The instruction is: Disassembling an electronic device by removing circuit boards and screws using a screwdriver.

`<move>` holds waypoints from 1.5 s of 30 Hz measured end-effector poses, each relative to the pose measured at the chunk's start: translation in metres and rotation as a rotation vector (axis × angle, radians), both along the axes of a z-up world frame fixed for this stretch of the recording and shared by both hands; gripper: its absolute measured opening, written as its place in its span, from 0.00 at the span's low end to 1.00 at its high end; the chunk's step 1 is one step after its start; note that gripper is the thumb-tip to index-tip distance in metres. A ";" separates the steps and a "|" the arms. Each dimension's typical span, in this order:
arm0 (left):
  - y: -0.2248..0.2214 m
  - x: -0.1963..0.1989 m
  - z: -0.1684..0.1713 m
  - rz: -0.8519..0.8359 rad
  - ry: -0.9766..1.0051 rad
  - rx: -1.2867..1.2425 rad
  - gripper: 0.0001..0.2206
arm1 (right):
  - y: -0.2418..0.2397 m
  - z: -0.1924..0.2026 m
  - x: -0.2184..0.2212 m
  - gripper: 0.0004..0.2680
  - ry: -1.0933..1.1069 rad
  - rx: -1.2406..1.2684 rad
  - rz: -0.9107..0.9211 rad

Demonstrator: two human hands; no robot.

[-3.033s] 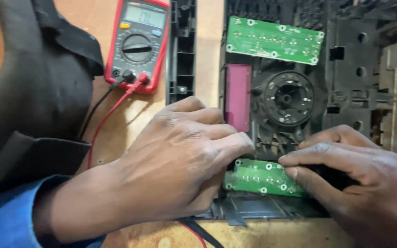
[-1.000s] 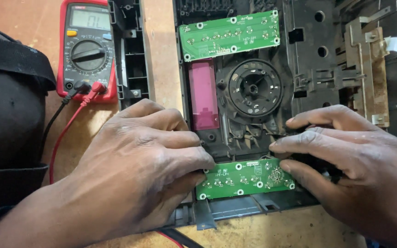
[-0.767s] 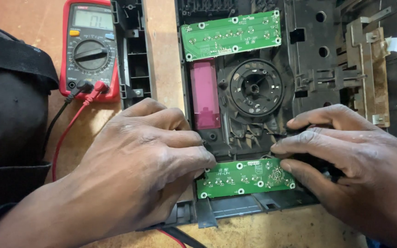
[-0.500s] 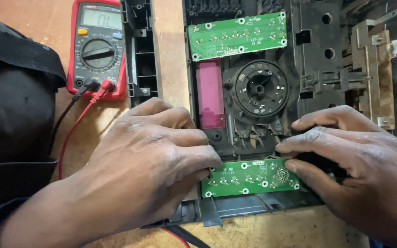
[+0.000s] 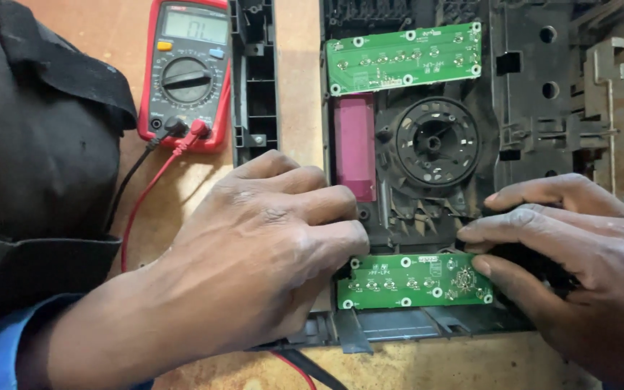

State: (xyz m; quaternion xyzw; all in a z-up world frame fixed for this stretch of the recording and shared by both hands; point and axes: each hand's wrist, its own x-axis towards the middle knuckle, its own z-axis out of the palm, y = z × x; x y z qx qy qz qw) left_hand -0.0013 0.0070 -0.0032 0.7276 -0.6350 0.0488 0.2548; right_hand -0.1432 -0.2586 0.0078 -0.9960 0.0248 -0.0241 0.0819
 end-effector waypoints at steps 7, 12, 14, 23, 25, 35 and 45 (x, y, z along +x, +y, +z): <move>0.004 0.003 -0.002 -0.032 0.038 -0.008 0.04 | 0.003 -0.001 0.001 0.10 0.000 0.047 -0.033; 0.005 0.003 -0.002 -0.042 0.048 -0.008 0.05 | 0.001 -0.001 0.002 0.11 0.034 0.029 -0.055; 0.005 0.003 -0.002 -0.038 0.044 -0.005 0.04 | 0.001 0.000 0.002 0.10 0.013 0.034 -0.037; 0.004 0.003 -0.001 -0.042 0.056 -0.007 0.04 | 0.005 0.000 0.006 0.09 -0.052 0.076 -0.027; 0.002 0.003 -0.001 -0.031 0.035 0.011 0.03 | 0.002 0.003 0.007 0.10 0.000 0.030 -0.040; -0.007 0.000 0.000 -0.016 0.056 0.032 0.06 | -0.016 0.010 0.004 0.10 0.059 0.103 -0.039; -0.011 0.000 0.002 -0.011 0.062 0.062 0.06 | -0.025 0.022 0.010 0.15 0.160 0.227 -0.096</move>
